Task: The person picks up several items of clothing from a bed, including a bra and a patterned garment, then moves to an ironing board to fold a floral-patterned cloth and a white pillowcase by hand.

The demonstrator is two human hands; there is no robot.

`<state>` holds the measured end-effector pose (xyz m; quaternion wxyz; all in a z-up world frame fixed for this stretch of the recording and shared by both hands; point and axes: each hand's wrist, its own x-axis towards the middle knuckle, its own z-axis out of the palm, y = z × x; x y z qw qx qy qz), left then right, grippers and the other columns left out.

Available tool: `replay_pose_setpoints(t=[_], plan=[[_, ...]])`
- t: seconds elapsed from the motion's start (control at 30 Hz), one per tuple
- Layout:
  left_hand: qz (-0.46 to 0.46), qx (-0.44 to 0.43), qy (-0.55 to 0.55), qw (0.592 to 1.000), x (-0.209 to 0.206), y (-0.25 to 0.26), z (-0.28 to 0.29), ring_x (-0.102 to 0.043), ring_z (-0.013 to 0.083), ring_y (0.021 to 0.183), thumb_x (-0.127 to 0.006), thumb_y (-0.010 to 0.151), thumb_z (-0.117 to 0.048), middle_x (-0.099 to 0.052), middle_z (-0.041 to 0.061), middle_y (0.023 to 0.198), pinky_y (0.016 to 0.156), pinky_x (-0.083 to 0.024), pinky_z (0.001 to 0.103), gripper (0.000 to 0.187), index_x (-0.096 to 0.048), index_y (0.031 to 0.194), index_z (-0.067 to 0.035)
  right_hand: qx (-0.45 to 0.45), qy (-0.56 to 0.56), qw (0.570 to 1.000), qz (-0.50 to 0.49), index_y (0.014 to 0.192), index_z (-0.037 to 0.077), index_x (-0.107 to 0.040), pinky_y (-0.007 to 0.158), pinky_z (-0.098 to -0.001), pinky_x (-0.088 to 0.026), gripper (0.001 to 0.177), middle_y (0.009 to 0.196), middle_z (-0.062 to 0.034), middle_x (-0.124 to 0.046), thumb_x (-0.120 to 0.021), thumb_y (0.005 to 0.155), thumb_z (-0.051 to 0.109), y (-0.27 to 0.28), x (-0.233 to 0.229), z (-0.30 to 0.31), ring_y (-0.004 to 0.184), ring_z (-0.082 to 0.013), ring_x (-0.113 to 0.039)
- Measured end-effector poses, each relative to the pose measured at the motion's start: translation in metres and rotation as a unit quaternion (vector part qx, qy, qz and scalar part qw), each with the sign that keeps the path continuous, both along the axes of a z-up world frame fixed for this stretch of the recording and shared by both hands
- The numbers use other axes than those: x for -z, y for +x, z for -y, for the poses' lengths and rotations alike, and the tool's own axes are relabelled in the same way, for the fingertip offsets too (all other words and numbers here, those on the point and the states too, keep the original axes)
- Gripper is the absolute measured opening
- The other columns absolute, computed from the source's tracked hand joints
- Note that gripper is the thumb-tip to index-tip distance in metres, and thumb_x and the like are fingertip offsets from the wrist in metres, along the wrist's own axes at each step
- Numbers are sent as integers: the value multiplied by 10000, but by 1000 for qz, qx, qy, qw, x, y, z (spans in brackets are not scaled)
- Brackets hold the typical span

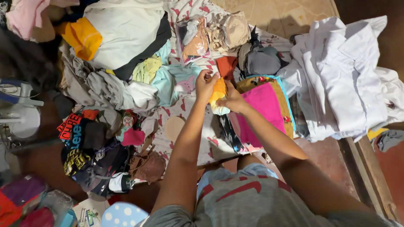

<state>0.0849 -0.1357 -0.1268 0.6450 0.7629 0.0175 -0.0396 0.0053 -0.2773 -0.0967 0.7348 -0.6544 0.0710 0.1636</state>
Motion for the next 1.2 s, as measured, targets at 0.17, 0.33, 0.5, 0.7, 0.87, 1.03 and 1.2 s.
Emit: replay_pose_setpoints(t=[0.17,0.33,0.5,0.7,0.87,1.03,1.2], plan=[[-8,-132,-115,984,64,11,1,-593,120,948,-750,979,-250,-586,59,1108,826,-513,265,414,-491,1256,-85,74,6,997,-35,1406,-91,-374,999,-341,-515,814,1320,-191,-604,-829,742,27,54,50,5,1218,-265,-603],[-98,-53,-171,979,109,17,2,-607,128,913,-745,903,-142,-622,52,1087,767,-516,292,408,-505,1230,-98,20,-278,957,-82,1314,-96,-454,983,-382,-505,721,1275,-244,-593,-881,776,124,109,106,-1,1204,-319,-590],[16,-43,-115,992,175,44,-3,-597,139,935,-737,891,-20,-637,51,1094,811,-510,277,349,-590,1205,-68,48,-183,982,-26,1446,-33,-366,1030,-381,-472,888,1339,-209,-588,-833,718,169,135,195,-4,1257,-321,-586],[28,-118,108,987,218,50,3,-594,270,970,-795,810,-52,-618,137,1082,871,-492,370,406,-625,1177,-92,-24,-355,932,-65,1473,28,-378,1070,-414,-461,859,1414,-245,-496,-833,770,218,151,246,-11,1284,-390,-548],[-43,-85,163,982,175,58,4,-564,310,976,-798,754,-68,-595,143,1032,873,-482,401,423,-599,1126,-100,-108,-468,860,-173,1499,127,-354,1083,-481,-395,802,1519,-278,-295,-789,866,356,167,205,-16,1302,-505,-420],[119,-153,229,954,137,85,21,-577,316,947,-810,742,-65,-588,166,996,842,-494,401,319,-627,1003,-84,9,-446,895,10,1211,-11,-654,1021,-440,-518,433,1204,-306,-657,-713,843,210,216,171,39,1140,-430,-650],[80,-102,41,991,164,174,77,-708,247,951,-712,937,-181,-718,130,1029,831,-566,346,235,-677,1105,-21,171,-481,858,57,1187,18,-656,1003,-453,-517,309,1221,-277,-624,-654,895,117,285,139,102,1132,-450,-634]])
